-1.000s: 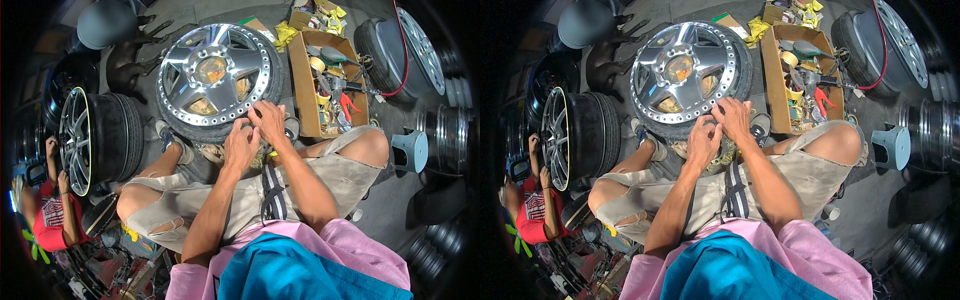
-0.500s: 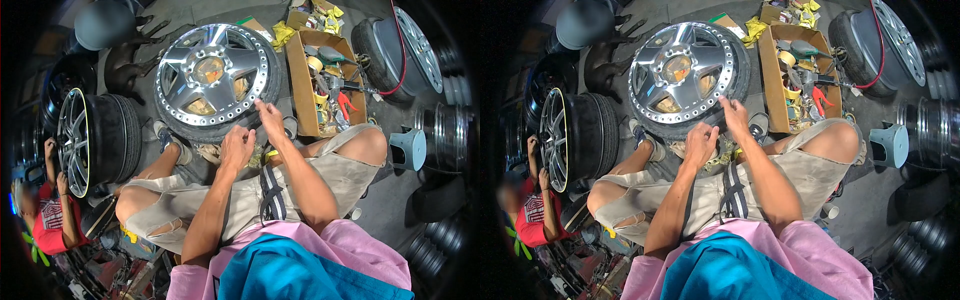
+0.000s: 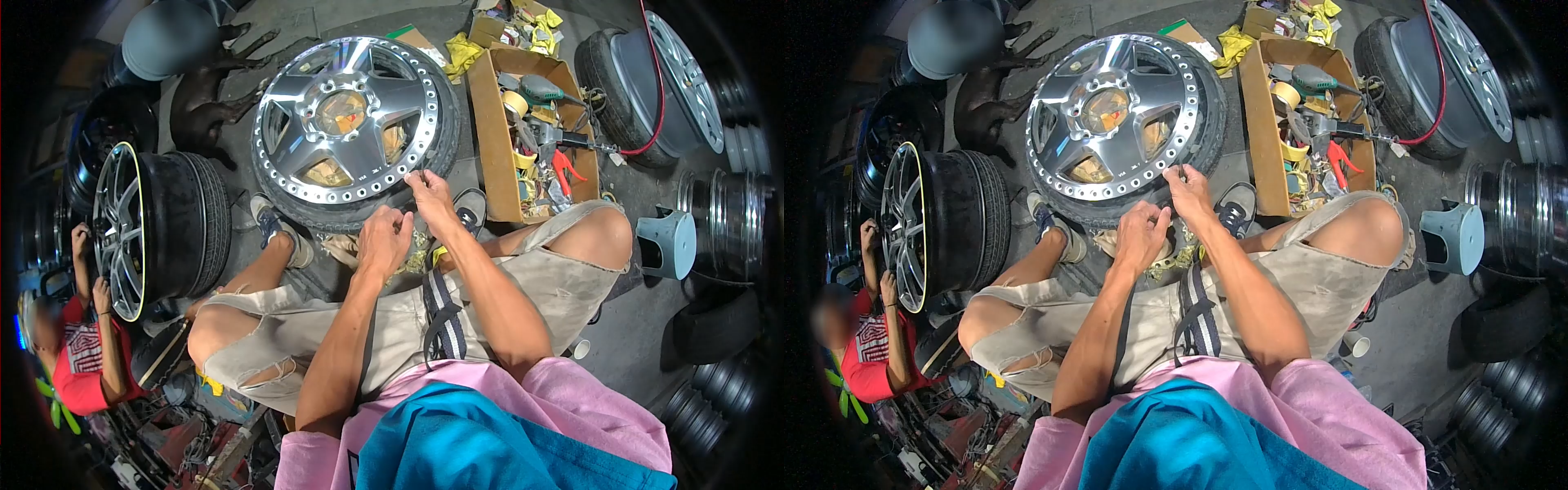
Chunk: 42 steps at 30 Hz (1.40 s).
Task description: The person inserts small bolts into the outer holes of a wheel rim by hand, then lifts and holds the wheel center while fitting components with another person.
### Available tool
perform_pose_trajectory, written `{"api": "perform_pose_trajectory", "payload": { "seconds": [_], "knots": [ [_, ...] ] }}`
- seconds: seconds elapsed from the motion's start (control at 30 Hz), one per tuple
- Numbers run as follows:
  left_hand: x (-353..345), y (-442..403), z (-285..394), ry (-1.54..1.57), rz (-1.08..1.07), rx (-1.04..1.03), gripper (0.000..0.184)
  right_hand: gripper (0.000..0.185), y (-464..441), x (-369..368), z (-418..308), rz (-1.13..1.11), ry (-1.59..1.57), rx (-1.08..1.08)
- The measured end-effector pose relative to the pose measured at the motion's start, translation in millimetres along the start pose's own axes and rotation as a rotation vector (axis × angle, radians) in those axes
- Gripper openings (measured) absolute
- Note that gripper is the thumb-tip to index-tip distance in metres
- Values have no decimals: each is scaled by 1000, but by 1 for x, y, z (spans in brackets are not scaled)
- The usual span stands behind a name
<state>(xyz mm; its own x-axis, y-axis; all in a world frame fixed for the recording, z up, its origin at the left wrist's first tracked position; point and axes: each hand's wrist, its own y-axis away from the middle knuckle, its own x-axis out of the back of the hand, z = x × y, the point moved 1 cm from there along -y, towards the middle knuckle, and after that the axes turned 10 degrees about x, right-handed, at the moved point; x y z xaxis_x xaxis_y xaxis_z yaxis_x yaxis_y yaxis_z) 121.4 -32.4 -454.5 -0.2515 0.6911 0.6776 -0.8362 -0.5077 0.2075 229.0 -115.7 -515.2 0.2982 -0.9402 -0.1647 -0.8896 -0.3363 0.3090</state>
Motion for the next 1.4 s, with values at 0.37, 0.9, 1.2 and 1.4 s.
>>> {"api": "perform_pose_trajectory", "payload": {
  "seconds": [0.37, 0.9, 1.2, 1.4],
  "knots": [
    [-3, -4, -1, 20, 5, 15, 27, 31, -17, 47, 33, 372, 413, 185],
    [-4, -20, -23, 861, -30, 479, 20, 31, 37, 28, -25, -354, 267, -36],
    [17, -1, -37, 260, 20, 208, 42, 30, 38, 25, -33, -229, 543, 188],
    [9, 8, -47, 340, 94, 30, 14, 36, 27, 31, -50, -10, 415, 59]
  ]
}}
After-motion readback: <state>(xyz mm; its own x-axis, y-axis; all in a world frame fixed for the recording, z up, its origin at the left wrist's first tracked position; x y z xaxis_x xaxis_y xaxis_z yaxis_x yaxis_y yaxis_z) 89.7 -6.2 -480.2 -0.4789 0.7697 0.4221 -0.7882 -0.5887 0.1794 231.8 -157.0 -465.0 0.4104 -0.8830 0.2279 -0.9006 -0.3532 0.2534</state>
